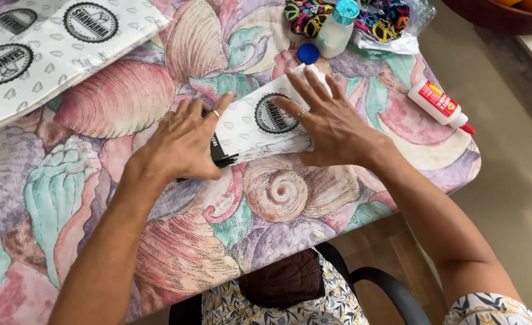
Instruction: The person folds printed paper wrappers one at a time, aligning edges and creasing them into uniform packets. They stack the folded wrappers and later apply glue to the edges of some wrappers to secure the folds.
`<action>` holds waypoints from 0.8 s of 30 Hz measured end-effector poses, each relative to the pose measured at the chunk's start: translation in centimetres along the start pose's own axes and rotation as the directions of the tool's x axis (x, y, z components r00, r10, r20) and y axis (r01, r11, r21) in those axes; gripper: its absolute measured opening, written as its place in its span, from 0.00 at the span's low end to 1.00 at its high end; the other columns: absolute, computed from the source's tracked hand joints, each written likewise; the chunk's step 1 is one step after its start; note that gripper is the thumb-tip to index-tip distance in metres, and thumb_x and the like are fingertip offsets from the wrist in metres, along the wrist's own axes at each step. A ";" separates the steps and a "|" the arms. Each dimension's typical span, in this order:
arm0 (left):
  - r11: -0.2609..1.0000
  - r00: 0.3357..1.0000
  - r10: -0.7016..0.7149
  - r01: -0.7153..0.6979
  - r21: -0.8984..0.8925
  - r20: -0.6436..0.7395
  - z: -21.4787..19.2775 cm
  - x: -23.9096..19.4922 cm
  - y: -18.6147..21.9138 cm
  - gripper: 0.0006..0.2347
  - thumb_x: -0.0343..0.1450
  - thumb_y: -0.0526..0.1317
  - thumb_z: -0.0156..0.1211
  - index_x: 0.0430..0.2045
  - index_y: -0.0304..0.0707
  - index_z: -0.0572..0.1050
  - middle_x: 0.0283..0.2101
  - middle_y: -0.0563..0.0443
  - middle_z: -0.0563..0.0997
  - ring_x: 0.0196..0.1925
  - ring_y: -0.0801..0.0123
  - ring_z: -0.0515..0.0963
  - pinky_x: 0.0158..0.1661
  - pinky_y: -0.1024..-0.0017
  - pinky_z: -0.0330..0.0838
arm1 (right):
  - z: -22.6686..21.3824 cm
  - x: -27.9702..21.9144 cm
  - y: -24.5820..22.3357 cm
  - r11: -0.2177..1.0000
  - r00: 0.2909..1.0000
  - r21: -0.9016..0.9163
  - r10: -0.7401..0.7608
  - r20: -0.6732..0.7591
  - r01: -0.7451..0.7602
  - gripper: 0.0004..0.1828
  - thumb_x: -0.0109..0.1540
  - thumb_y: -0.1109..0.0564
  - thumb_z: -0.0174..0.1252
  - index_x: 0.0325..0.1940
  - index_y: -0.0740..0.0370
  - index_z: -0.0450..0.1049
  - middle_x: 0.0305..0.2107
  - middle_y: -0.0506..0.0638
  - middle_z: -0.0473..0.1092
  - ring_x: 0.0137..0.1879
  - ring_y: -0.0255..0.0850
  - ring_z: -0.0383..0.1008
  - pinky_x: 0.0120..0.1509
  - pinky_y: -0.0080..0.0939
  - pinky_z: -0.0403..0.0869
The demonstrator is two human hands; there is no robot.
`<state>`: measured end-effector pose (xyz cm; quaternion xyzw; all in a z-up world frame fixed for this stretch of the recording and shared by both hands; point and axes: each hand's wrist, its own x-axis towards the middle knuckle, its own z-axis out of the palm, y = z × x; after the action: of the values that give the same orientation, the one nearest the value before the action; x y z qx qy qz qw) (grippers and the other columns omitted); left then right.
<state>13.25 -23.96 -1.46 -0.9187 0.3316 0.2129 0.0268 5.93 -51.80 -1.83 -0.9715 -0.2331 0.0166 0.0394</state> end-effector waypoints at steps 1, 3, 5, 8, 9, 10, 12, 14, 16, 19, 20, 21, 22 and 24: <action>1.000 0.999 0.002 -0.003 -0.024 -0.033 0.2 -0.1 -0.2 0.65 0.55 0.58 0.80 0.74 0.58 0.22 0.73 0.19 0.43 0.75 0.32 0.45 0.69 0.38 0.45 | 0.2 -0.1 -0.1 1.000 1.000 -0.022 -0.018 -0.023 0.017 0.61 0.52 0.28 0.64 0.81 0.52 0.46 0.76 0.67 0.30 0.81 0.63 0.24 0.77 0.72 0.28; 0.999 0.998 0.016 -0.018 -0.043 -0.061 0.0 -0.5 -0.2 0.65 0.53 0.58 0.81 0.75 0.57 0.25 0.72 0.18 0.44 0.75 0.32 0.47 0.69 0.40 0.44 | 0.3 -0.3 -0.4 0.999 0.999 -0.042 -0.023 -0.046 0.021 0.62 0.50 0.36 0.70 0.80 0.53 0.46 0.77 0.66 0.32 0.81 0.63 0.26 0.78 0.72 0.29; 0.994 0.998 -0.033 0.028 -0.102 -0.053 -0.8 -1.3 0.3 0.61 0.53 0.54 0.79 0.75 0.55 0.34 0.72 0.21 0.47 0.72 0.32 0.53 0.65 0.37 0.56 | 0.1 -0.5 -0.8 0.994 0.993 -0.101 -0.058 -0.107 0.047 0.57 0.48 0.49 0.66 0.79 0.53 0.50 0.77 0.67 0.36 0.81 0.66 0.33 0.79 0.74 0.32; 0.996 0.992 -0.020 0.008 -0.094 -0.126 -0.1 -1.3 -0.2 0.60 0.55 0.71 0.72 0.75 0.45 0.37 0.73 0.21 0.45 0.74 0.31 0.47 0.68 0.39 0.47 | 0.4 -0.3 -0.7 0.989 0.982 -0.144 -0.067 -0.177 0.041 0.52 0.51 0.57 0.62 0.79 0.54 0.53 0.77 0.67 0.40 0.81 0.68 0.41 0.79 0.75 0.33; 0.996 0.992 -0.012 0.001 -0.089 -0.126 -0.4 -1.5 -0.2 0.60 0.55 0.71 0.72 0.75 0.45 0.37 0.73 0.21 0.45 0.74 0.31 0.47 0.68 0.39 0.47 | 0.5 0.0 -0.4 0.989 0.982 -0.145 -0.059 -0.180 0.033 0.52 0.51 0.57 0.62 0.79 0.54 0.53 0.77 0.67 0.40 0.81 0.68 0.41 0.79 0.75 0.33; 0.993 0.989 -0.038 0.021 -0.119 -0.141 -0.7 -1.6 0.0 0.60 0.54 0.64 0.76 0.75 0.45 0.38 0.73 0.20 0.45 0.74 0.31 0.49 0.65 0.38 0.52 | 0.7 0.0 -0.1 0.986 0.974 -0.160 -0.071 -0.215 0.036 0.52 0.51 0.55 0.67 0.78 0.53 0.54 0.76 0.66 0.42 0.80 0.69 0.45 0.79 0.77 0.37; 0.989 0.987 -0.052 0.030 -0.147 -0.152 -1.2 -1.6 0.3 0.60 0.54 0.58 0.81 0.75 0.45 0.39 0.73 0.20 0.45 0.73 0.32 0.51 0.63 0.36 0.57 | 1.1 0.0 0.5 0.984 0.967 -0.175 -0.070 -0.246 0.027 0.52 0.52 0.52 0.72 0.77 0.53 0.55 0.76 0.65 0.43 0.79 0.69 0.49 0.78 0.78 0.40; 0.990 0.986 -0.087 0.069 -0.126 -0.144 -1.7 -1.6 0.4 0.58 0.54 0.53 0.80 0.76 0.46 0.40 0.72 0.26 0.51 0.70 0.35 0.58 0.61 0.37 0.63 | 1.4 0.1 0.9 0.988 0.963 -0.152 -0.063 -0.264 0.023 0.48 0.55 0.48 0.70 0.76 0.54 0.56 0.75 0.66 0.46 0.77 0.65 0.56 0.77 0.76 0.46; 0.994 0.986 -0.072 0.059 -0.092 -0.149 -1.3 -1.4 0.3 0.58 0.54 0.55 0.79 0.76 0.46 0.40 0.72 0.26 0.51 0.70 0.36 0.59 0.60 0.39 0.64 | 1.7 -0.4 0.8 0.991 0.969 -0.136 -0.032 -0.245 -0.002 0.48 0.57 0.47 0.69 0.77 0.53 0.54 0.76 0.64 0.44 0.78 0.63 0.53 0.78 0.75 0.43; 0.999 0.975 -0.030 0.032 0.003 -0.220 -0.5 -1.8 0.2 0.60 0.55 0.62 0.73 0.75 0.47 0.33 0.73 0.25 0.47 0.71 0.35 0.54 0.63 0.38 0.51 | 0.5 -2.1 1.5 0.994 0.961 -0.072 0.057 -0.271 -0.079 0.48 0.59 0.38 0.67 0.78 0.52 0.55 0.77 0.58 0.44 0.80 0.57 0.49 0.81 0.70 0.41; 0.998 0.961 0.004 0.014 0.064 -0.276 0.1 -2.1 0.2 0.63 0.54 0.68 0.68 0.75 0.49 0.26 0.74 0.24 0.42 0.73 0.34 0.49 0.67 0.37 0.37 | 0.0 -2.8 1.8 0.991 0.945 -0.019 0.122 -0.304 -0.133 0.50 0.60 0.29 0.65 0.78 0.50 0.56 0.77 0.54 0.45 0.80 0.52 0.47 0.82 0.65 0.42; 0.998 0.961 0.003 0.015 0.060 -0.276 0.1 -2.4 0.7 0.63 0.54 0.68 0.68 0.75 0.49 0.26 0.74 0.24 0.42 0.73 0.34 0.49 0.67 0.37 0.37 | -0.2 -4.2 3.2 0.991 0.946 -0.020 0.119 -0.301 -0.131 0.50 0.60 0.29 0.65 0.78 0.50 0.56 0.77 0.54 0.45 0.80 0.52 0.47 0.82 0.65 0.42; 0.991 0.906 0.079 -0.026 0.131 -0.415 0.2 -3.0 1.1 0.57 0.57 0.73 0.58 0.75 0.53 0.32 0.75 0.27 0.42 0.75 0.37 0.46 0.67 0.35 0.36 | -0.3 -5.3 4.6 0.972 0.878 0.065 0.232 -0.418 -0.226 0.35 0.63 0.46 0.65 0.72 0.57 0.65 0.72 0.59 0.55 0.75 0.57 0.54 0.77 0.65 0.51; 0.980 0.829 0.139 -0.036 0.198 -0.541 0.9 -3.6 1.5 0.51 0.60 0.77 0.47 0.76 0.58 0.37 0.76 0.30 0.41 0.76 0.39 0.44 0.66 0.32 0.36 | 0.8 -8.1 9.0 0.944 0.791 0.161 0.329 -0.515 -0.288 0.21 0.67 0.63 0.65 0.65 0.65 0.73 0.66 0.64 0.64 0.69 0.62 0.60 0.71 0.66 0.60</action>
<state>9.50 -22.87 -0.66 -0.9185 0.3848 -0.0908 0.0028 2.75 -63.39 -3.27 -0.9599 -0.0503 -0.2401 0.1353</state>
